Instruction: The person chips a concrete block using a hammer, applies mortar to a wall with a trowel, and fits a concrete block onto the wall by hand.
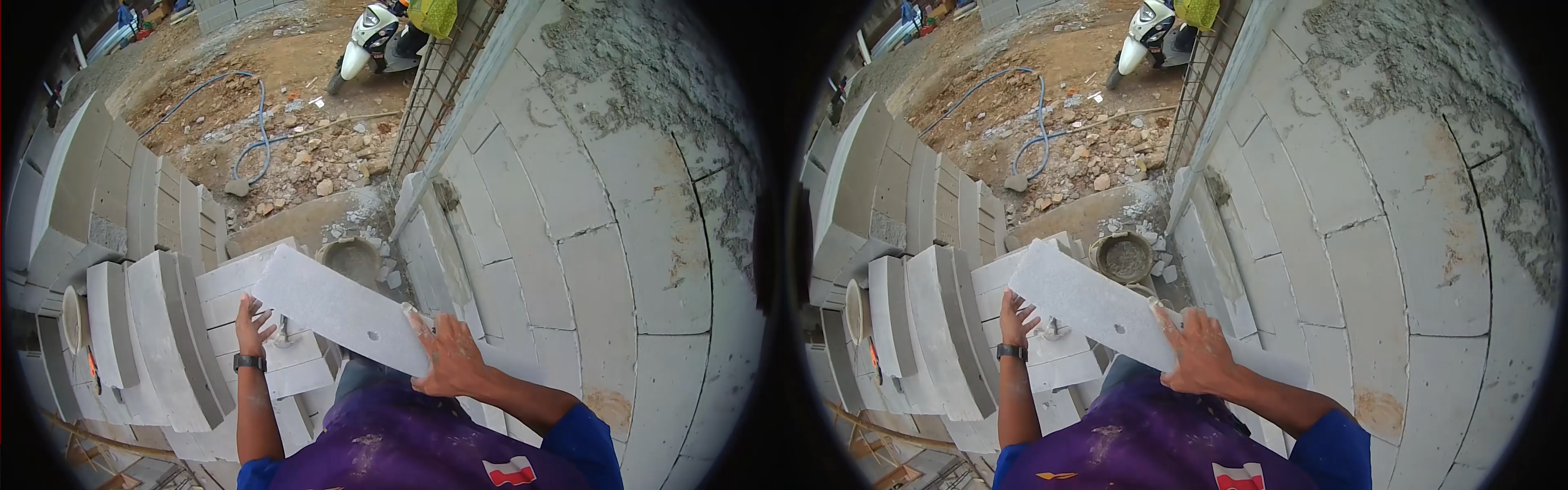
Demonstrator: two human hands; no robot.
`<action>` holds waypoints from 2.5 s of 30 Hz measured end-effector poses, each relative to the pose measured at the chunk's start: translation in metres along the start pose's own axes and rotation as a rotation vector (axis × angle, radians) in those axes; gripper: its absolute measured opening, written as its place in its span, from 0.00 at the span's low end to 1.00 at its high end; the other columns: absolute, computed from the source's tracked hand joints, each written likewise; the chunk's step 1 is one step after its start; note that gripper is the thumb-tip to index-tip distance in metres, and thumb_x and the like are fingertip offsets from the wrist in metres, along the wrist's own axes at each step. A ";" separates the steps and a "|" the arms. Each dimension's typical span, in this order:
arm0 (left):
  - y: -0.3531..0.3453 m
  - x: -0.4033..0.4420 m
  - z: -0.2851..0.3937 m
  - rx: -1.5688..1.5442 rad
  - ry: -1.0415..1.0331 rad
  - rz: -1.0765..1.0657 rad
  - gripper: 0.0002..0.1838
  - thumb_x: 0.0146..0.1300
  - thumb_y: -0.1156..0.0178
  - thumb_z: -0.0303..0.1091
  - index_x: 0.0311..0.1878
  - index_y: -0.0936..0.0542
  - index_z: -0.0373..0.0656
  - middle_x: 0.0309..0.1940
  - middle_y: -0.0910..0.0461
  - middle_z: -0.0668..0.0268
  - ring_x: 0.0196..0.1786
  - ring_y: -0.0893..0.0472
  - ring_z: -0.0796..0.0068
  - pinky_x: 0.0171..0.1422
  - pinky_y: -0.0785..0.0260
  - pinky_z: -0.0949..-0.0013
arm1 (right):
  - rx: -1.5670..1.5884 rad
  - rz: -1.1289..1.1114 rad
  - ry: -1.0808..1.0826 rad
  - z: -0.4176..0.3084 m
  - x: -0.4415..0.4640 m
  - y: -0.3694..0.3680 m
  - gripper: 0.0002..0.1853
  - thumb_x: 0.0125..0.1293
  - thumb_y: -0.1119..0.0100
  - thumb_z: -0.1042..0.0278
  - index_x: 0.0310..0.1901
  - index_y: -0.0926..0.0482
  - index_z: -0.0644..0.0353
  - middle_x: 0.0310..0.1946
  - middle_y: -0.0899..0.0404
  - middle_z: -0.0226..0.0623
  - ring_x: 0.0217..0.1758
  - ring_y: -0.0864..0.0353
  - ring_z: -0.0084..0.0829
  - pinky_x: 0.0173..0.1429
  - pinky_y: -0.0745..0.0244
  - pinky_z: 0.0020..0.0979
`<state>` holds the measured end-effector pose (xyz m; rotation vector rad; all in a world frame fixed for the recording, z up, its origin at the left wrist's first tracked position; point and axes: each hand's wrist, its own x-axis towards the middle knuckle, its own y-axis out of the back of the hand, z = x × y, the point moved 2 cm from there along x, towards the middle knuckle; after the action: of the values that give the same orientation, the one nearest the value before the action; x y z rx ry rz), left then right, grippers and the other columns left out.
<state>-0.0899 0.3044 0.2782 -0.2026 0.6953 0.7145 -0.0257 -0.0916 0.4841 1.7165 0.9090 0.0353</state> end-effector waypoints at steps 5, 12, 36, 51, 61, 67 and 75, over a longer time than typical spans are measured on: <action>-0.237 -0.030 -0.044 -0.311 0.402 -0.786 0.56 0.69 0.60 0.82 0.81 0.40 0.38 0.76 0.34 0.50 0.73 0.30 0.48 0.73 0.36 0.46 | 0.019 0.096 -0.517 0.064 -0.058 0.042 0.67 0.43 0.20 0.51 0.84 0.50 0.57 0.53 0.34 0.57 0.59 0.32 0.54 0.67 0.35 0.51; -0.414 -0.072 -0.096 -0.009 0.443 -1.109 0.58 0.68 0.40 0.70 0.86 0.55 0.45 0.80 0.40 0.45 0.74 0.29 0.42 0.75 0.33 0.45 | 0.022 0.330 -0.834 0.160 -0.086 0.037 0.72 0.39 0.16 0.62 0.85 0.55 0.50 0.62 0.33 0.60 0.70 0.33 0.62 0.75 0.35 0.52; -0.455 0.017 -0.234 -0.188 0.329 -0.836 0.38 0.78 0.50 0.61 0.82 0.38 0.50 0.80 0.35 0.57 0.81 0.35 0.58 0.80 0.41 0.57 | -0.066 0.137 -0.903 0.320 0.148 -0.070 0.69 0.50 0.17 0.56 0.86 0.60 0.45 0.65 0.34 0.65 0.71 0.31 0.61 0.76 0.35 0.53; -0.480 -0.011 -0.382 -0.038 1.024 -1.036 0.59 0.61 0.52 0.86 0.87 0.59 0.66 0.89 0.65 0.65 0.86 0.56 0.37 0.80 0.60 0.23 | 0.010 0.220 -0.736 0.376 0.241 -0.110 0.71 0.49 0.16 0.55 0.86 0.61 0.50 0.68 0.35 0.65 0.70 0.28 0.59 0.74 0.30 0.49; -0.505 -0.017 -0.411 -0.414 1.098 -0.759 0.54 0.68 0.35 0.63 0.86 0.54 0.52 0.84 0.47 0.55 0.82 0.39 0.47 0.81 0.43 0.38 | 0.044 0.231 -0.714 0.384 0.275 -0.106 0.69 0.52 0.17 0.54 0.85 0.61 0.53 0.72 0.38 0.68 0.72 0.31 0.59 0.75 0.32 0.47; -0.503 -0.003 -0.394 -0.434 1.092 -0.556 0.61 0.65 0.26 0.52 0.86 0.61 0.51 0.82 0.42 0.56 0.81 0.38 0.53 0.81 0.41 0.37 | 0.118 0.216 -0.694 0.386 0.291 -0.112 0.68 0.53 0.18 0.53 0.85 0.60 0.53 0.74 0.41 0.68 0.76 0.36 0.61 0.79 0.37 0.47; -0.509 0.007 -0.389 -0.352 0.994 -0.592 0.62 0.66 0.28 0.56 0.85 0.60 0.39 0.84 0.49 0.53 0.85 0.46 0.55 0.82 0.43 0.40 | 0.069 0.271 -0.605 0.400 0.302 -0.122 0.68 0.52 0.17 0.53 0.85 0.59 0.52 0.73 0.40 0.67 0.74 0.33 0.61 0.78 0.34 0.48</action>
<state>0.0509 -0.2268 -0.0515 -1.0868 1.3636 0.1097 0.3026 -0.2328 0.1125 1.7565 0.2316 -0.3229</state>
